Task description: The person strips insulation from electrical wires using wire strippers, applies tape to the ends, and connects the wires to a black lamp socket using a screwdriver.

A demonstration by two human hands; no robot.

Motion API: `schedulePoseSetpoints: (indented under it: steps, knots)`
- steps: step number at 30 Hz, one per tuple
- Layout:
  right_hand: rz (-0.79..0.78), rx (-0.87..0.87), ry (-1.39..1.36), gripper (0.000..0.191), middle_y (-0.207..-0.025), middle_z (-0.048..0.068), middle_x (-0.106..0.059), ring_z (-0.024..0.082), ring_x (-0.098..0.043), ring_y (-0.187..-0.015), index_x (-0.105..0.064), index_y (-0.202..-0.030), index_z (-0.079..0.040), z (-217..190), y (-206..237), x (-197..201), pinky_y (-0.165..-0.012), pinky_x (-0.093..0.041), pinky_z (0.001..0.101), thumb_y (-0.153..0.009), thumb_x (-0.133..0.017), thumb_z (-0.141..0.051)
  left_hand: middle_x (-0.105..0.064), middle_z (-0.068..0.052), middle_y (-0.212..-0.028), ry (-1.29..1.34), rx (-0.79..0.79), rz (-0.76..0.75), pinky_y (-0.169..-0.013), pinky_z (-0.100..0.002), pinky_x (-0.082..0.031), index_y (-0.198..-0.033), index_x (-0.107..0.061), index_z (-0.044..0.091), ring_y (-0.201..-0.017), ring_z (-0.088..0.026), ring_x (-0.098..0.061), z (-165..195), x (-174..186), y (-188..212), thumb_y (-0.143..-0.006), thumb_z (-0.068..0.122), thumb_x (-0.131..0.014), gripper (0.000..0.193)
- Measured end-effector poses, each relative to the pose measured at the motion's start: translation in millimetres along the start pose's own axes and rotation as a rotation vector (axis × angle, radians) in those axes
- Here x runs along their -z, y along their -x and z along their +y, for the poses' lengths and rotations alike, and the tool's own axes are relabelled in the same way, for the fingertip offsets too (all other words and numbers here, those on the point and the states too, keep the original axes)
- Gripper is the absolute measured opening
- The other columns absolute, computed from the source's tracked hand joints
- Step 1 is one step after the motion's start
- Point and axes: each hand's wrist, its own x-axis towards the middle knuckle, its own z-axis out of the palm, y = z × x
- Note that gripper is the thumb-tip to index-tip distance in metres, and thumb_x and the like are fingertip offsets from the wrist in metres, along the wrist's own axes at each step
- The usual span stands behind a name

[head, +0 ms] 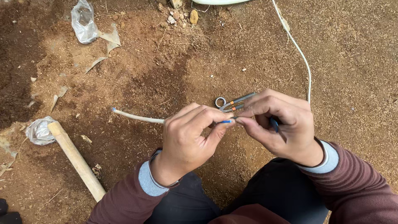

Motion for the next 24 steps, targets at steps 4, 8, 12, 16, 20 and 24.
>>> schedulePoseSetpoints:
  steps: [4, 8, 12, 16, 20, 24]
  knots:
    - [-0.013, -0.225, -0.203, 0.027, -0.097, 0.003, -0.067, 0.001, -0.051, -0.067, -0.067, -0.112, -0.004, -1, -4, 1, -0.057, -0.04, 0.0189, -0.089, -0.079, -0.01, -0.074, -0.004, -0.091, 0.209, 0.194, -0.014, -0.07, -0.026, -0.053, -0.105, -0.071, 0.007, -0.08, -0.012, -0.07, -3, -7, 2, -0.102, 0.015, -0.073, 0.009]
    - [-0.013, -0.291, -0.29, 0.05, -0.092, -0.002, -0.054, 0.002, -0.048, -0.076, -0.055, -0.143, -0.004, -9, 3, 7, -0.065, -0.04, 0.0188, -0.096, -0.065, -0.017, -0.077, -0.003, -0.094, 0.552, 0.464, -0.024, -0.063, -0.02, -0.049, -0.11, -0.069, 0.005, -0.073, -0.003, -0.063, -5, -15, 6, -0.103, 0.018, -0.067, 0.015]
    - [-0.016, -0.366, -0.201, 0.05, -0.087, 0.0, -0.058, 0.006, -0.051, -0.074, -0.058, -0.151, -0.002, -7, 15, 11, -0.066, -0.042, 0.0211, -0.102, -0.06, -0.009, -0.076, -0.004, -0.099, 0.707, 0.463, 0.012, -0.07, -0.02, -0.052, -0.114, -0.066, 0.003, -0.082, -0.003, -0.064, -9, -21, 11, -0.106, 0.017, -0.065, 0.016]
    - [-0.052, -0.44, -0.626, 0.053, -0.101, 0.006, -0.069, 0.011, -0.063, -0.087, -0.054, -0.15, 0.003, 3, 27, 5, -0.078, -0.053, 0.0253, -0.098, -0.065, -0.005, -0.073, -0.006, -0.105, 0.842, 0.441, 0.06, -0.084, -0.022, -0.057, -0.117, -0.059, 0.003, -0.1, -0.008, -0.071, -11, -25, 14, -0.106, 0.015, -0.065, 0.018]
    - [-0.064, -0.466, -0.734, 0.045, -0.109, 0.013, -0.075, 0.015, -0.068, -0.089, -0.061, -0.142, 0.006, 12, 32, -4, -0.08, -0.057, 0.0292, -0.098, -0.067, -0.001, -0.073, -0.007, -0.105, 0.785, 0.422, 0.056, -0.085, -0.023, -0.057, -0.117, -0.06, 0.002, -0.099, -0.009, -0.07, -9, -26, 16, -0.106, 0.013, -0.066, 0.016]
    - [-0.029, -0.449, -0.772, 0.037, -0.118, 0.018, -0.076, 0.017, -0.07, -0.092, -0.066, -0.134, 0.006, 15, 32, -6, -0.081, -0.058, 0.0315, -0.097, -0.068, 0.001, -0.071, -0.005, -0.105, 0.721, 0.401, 0.058, -0.083, -0.023, -0.058, -0.114, -0.061, 0.003, -0.097, -0.009, -0.069, -7, -25, 17, -0.105, 0.013, -0.067, 0.015]
